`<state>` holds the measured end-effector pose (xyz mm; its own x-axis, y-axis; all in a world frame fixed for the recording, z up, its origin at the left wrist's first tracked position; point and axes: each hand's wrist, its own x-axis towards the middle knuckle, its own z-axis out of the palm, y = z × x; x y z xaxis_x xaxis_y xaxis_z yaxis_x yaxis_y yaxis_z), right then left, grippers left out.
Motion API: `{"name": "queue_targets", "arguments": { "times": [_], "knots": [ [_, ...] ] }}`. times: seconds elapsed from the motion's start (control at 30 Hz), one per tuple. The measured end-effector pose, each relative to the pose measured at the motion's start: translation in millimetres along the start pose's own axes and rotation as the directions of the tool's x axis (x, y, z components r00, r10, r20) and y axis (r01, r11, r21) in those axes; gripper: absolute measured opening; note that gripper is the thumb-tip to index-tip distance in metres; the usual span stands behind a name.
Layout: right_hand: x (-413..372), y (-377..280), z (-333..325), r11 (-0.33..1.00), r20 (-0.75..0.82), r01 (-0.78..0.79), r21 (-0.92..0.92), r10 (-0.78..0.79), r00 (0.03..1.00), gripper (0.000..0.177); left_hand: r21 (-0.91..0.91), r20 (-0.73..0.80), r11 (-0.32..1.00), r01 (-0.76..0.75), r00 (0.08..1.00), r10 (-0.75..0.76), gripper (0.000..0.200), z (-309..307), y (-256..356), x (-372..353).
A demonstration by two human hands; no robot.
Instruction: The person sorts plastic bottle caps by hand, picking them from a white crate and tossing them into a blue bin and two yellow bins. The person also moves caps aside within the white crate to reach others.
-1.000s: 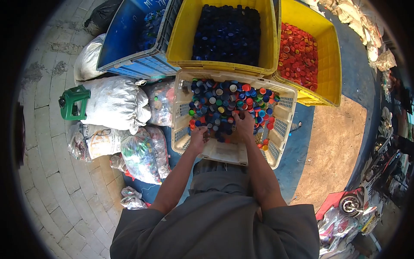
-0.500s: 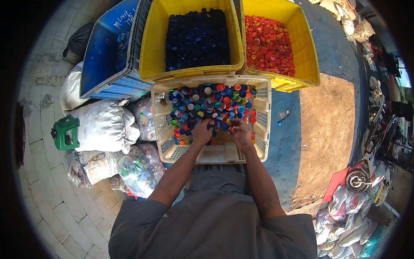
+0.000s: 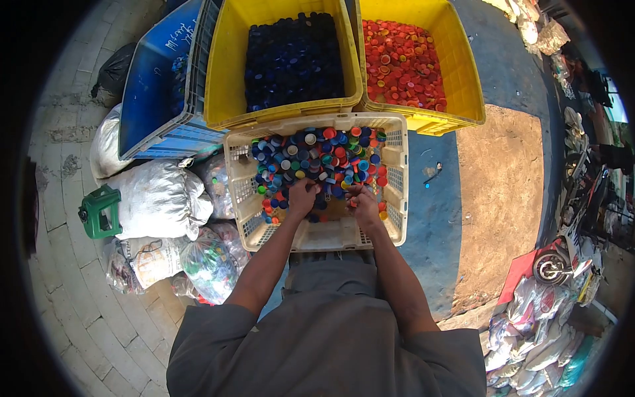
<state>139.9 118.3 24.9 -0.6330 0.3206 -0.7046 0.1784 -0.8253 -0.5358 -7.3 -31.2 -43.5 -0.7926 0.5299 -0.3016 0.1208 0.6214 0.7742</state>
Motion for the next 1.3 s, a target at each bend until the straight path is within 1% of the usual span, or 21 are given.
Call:
{"name": "queue_targets", "arguments": {
  "times": [0.1,0.2,0.3,0.5,0.57,0.6,0.77,0.83,0.9,1.0,1.1,1.13,1.2,1.3],
  "knots": [
    [5.6,-1.2,2.1,0.999,-0.017,0.003,-0.044,-0.004,1.000,0.034,-0.079,-0.051,0.996,0.035,0.998,-0.039,0.027,-3.6,-0.4,-5.7],
    [14.0,2.2,0.7,0.998,-0.004,0.003,-0.068,-0.004,1.000,0.034,0.032,-0.081,0.999,-0.020,0.997,0.022,0.032,-1.9,-0.3,-12.2],
    [16.4,3.6,0.0,0.997,0.007,-0.006,-0.080,0.006,1.000,0.034,0.167,0.002,0.986,-0.031,1.000,0.031,0.038,-6.8,13.5,-26.4],
    [11.8,2.6,-0.3,0.992,-0.001,-0.024,-0.121,0.024,1.000,0.036,0.380,0.035,0.925,-0.017,0.999,0.004,0.038,10.3,6.5,-27.9],
    [9.0,-0.9,1.0,0.991,-0.008,-0.021,-0.132,0.020,1.000,0.036,0.374,0.001,0.928,-0.007,1.000,0.007,0.037,18.4,-5.0,-23.0],
    [7.6,-0.6,0.6,0.990,-0.015,-0.016,-0.143,0.015,1.000,0.036,0.372,-0.017,0.928,-0.001,1.000,0.008,0.036,15.6,-1.2,-22.0],
    [11.7,4.0,-5.7,0.989,-0.016,-0.022,-0.148,0.020,1.000,0.036,0.368,0.024,0.929,0.044,0.998,-0.057,0.037,3.7,13.4,-25.2],
    [9.5,1.7,-0.3,0.986,-0.041,-0.026,-0.166,0.020,0.999,0.036,0.364,0.038,0.930,0.050,0.997,-0.068,0.038,6.4,9.2,-24.1],
    [9.2,2.2,0.7,0.981,-0.020,-0.015,-0.192,0.012,1.000,0.035,0.346,0.045,0.936,0.058,0.996,-0.078,0.039,12.6,2.9,-22.7],
    [6.9,1.0,1.6,0.976,-0.020,-0.023,-0.216,0.019,1.000,0.035,0.280,-0.026,0.958,0.064,0.998,-0.059,0.037,16.9,-0.2,-25.1],
    [8.6,1.4,1.0,0.975,-0.019,-0.029,-0.222,0.026,0.999,0.035,0.147,-0.117,0.989,0.030,0.993,-0.013,0.036,12.7,-1.9,-22.5],
    [9.1,2.1,0.5,0.975,-0.017,-0.031,-0.221,0.028,0.999,0.036,0.030,-0.119,0.999,0.045,0.992,-0.041,0.035,4.8,9.7,-22.4],
    [10.8,4.3,1.2,0.978,-0.022,-0.037,-0.207,0.033,0.999,0.034,-0.202,-0.116,0.977,0.071,0.989,-0.096,0.034,-12.5,38.8,-21.3],
    [16.5,9.0,4.4,0.971,-0.010,-0.035,-0.238,0.033,0.999,0.030,-0.387,-0.195,0.919,-0.079,0.981,0.003,0.031,-35.4,78.7,-12.9]
  ]
}}
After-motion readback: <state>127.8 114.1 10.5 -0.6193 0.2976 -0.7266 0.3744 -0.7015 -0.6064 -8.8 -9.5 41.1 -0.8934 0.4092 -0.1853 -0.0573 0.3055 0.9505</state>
